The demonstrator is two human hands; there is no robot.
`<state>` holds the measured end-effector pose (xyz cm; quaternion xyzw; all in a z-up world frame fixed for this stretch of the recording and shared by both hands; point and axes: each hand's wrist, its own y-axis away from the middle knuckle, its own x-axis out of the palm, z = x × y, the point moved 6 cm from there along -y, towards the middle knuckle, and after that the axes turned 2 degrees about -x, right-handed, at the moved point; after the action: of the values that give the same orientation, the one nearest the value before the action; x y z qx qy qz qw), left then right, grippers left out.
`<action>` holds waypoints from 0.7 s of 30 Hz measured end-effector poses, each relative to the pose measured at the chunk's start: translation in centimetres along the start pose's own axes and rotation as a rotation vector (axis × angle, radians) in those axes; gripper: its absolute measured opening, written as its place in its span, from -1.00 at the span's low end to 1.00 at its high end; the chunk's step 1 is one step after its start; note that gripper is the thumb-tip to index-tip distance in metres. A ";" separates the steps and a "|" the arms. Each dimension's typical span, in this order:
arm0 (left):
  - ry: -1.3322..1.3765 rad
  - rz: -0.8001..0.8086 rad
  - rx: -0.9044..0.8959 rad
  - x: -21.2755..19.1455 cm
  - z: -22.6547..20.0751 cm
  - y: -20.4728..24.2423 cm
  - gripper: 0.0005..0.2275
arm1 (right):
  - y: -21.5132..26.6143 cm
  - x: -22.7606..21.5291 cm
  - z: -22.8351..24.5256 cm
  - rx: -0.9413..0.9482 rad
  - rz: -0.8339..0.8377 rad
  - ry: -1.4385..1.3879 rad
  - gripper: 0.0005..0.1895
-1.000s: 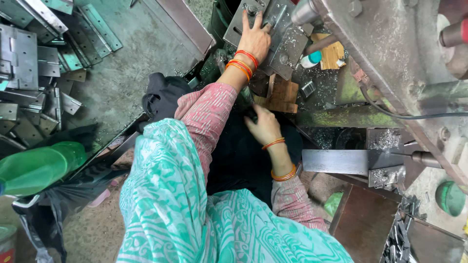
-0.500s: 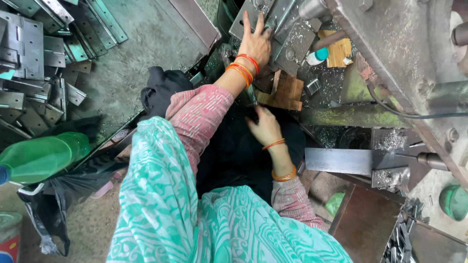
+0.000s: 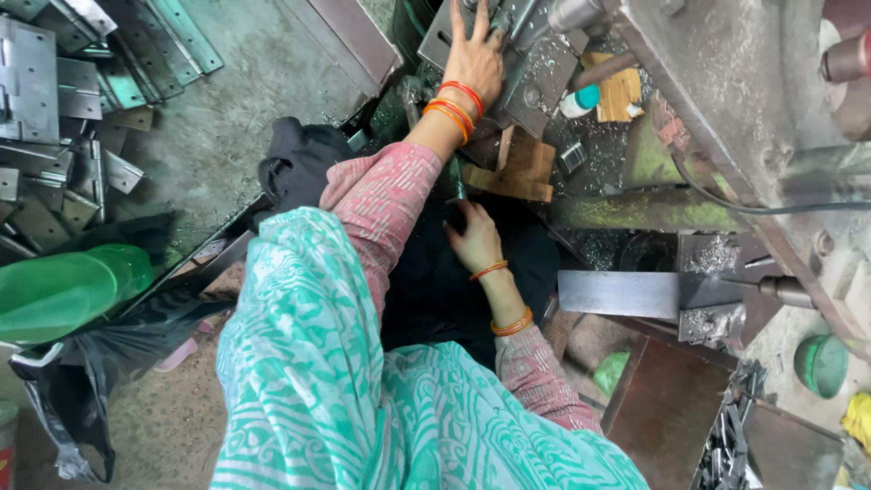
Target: The person operates a drill press to process small metal plates, placing each plate under the drill, activating the machine, and then removing the finished piece. The person repeats this cycle multiple times, handling the metal plates by hand and using a lever to control the drill.
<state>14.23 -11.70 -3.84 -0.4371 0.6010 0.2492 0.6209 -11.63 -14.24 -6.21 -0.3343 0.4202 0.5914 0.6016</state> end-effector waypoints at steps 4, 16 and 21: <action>-0.036 0.010 0.006 0.0 0.4 0.4 -0.65 | -1.4 -2.1 0.4 -0.159 -0.014 0.007 -0.52; 0.065 -0.013 0.047 1.3 1.0 0.4 -0.70 | 2.0 5.8 -1.5 -0.129 -0.152 -0.107 -0.55; 0.160 -0.170 -0.013 -3.7 2.7 2.4 -0.77 | 1.1 4.9 -1.8 -0.167 -0.050 -0.075 -0.52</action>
<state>13.11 -7.44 -1.14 -0.5089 0.6078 0.1639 0.5872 -13.17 -13.69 -11.30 -0.3714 0.3380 0.6212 0.6016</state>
